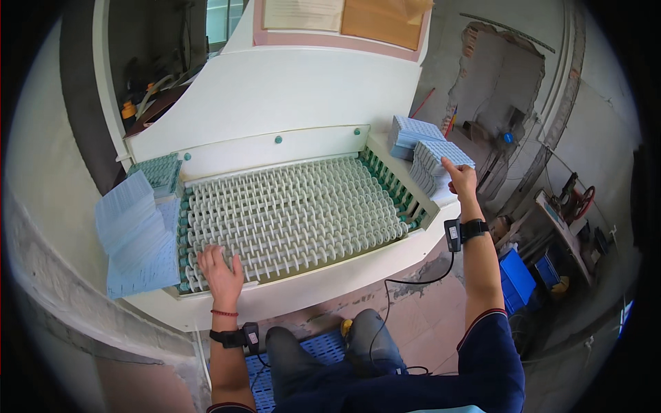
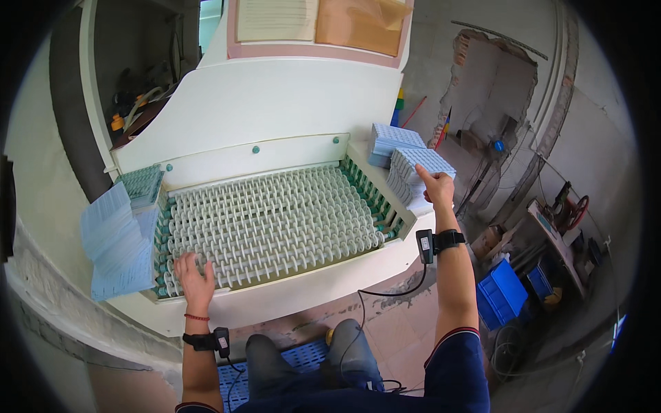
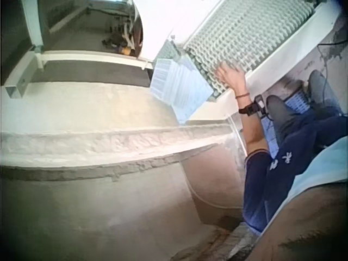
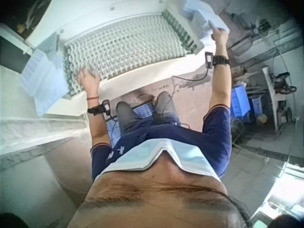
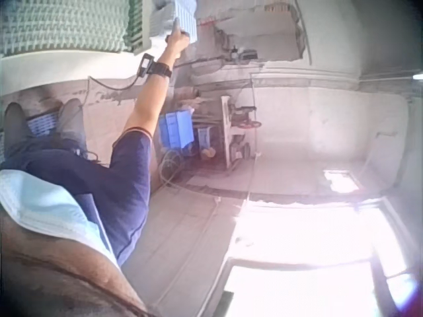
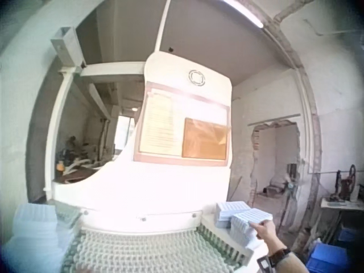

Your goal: The recorder is placing plastic grids onto a testing or assembly machine in a workshop.

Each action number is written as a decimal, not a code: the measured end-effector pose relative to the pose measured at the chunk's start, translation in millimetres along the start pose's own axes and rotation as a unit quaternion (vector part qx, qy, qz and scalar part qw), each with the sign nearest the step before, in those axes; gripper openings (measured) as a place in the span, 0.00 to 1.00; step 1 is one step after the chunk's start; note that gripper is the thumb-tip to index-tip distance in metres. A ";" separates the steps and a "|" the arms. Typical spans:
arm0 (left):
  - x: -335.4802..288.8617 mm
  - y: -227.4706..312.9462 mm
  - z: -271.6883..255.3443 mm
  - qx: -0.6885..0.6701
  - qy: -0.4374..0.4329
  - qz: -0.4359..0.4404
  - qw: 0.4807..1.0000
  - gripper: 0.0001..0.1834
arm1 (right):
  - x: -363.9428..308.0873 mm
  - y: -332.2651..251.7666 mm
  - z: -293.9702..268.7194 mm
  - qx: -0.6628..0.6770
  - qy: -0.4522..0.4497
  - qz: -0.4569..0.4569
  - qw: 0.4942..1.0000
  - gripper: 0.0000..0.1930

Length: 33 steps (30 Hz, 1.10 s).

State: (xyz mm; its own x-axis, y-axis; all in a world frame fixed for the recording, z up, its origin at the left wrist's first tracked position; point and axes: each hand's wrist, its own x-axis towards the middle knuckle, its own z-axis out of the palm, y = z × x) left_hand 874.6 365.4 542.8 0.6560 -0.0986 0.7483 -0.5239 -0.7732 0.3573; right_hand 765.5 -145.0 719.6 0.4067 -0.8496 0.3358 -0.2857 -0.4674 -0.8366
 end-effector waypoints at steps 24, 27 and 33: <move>-1.8 -6.4 -0.1 -0.037 0.054 -0.009 0.998 0.14 | -13.7 40.5 -25.4 0.459 -0.163 0.032 0.873 0.09; -0.8 -4.0 -3.1 -0.038 0.076 -0.004 0.996 0.13 | -69.7 31.9 -34.8 0.462 -0.186 0.009 0.867 0.10; -20.2 26.1 -29.7 -0.185 0.067 0.005 0.980 0.12 | -185.9 45.8 -16.2 0.438 -0.332 0.046 0.834 0.12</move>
State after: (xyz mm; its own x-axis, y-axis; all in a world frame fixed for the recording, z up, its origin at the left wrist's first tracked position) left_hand 831.5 365.8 553.6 0.5856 -0.0036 0.8106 -0.7077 -0.4901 0.5090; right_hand 662.8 -12.4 625.9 0.8916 -0.4142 0.1828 0.2838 0.1967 -0.9385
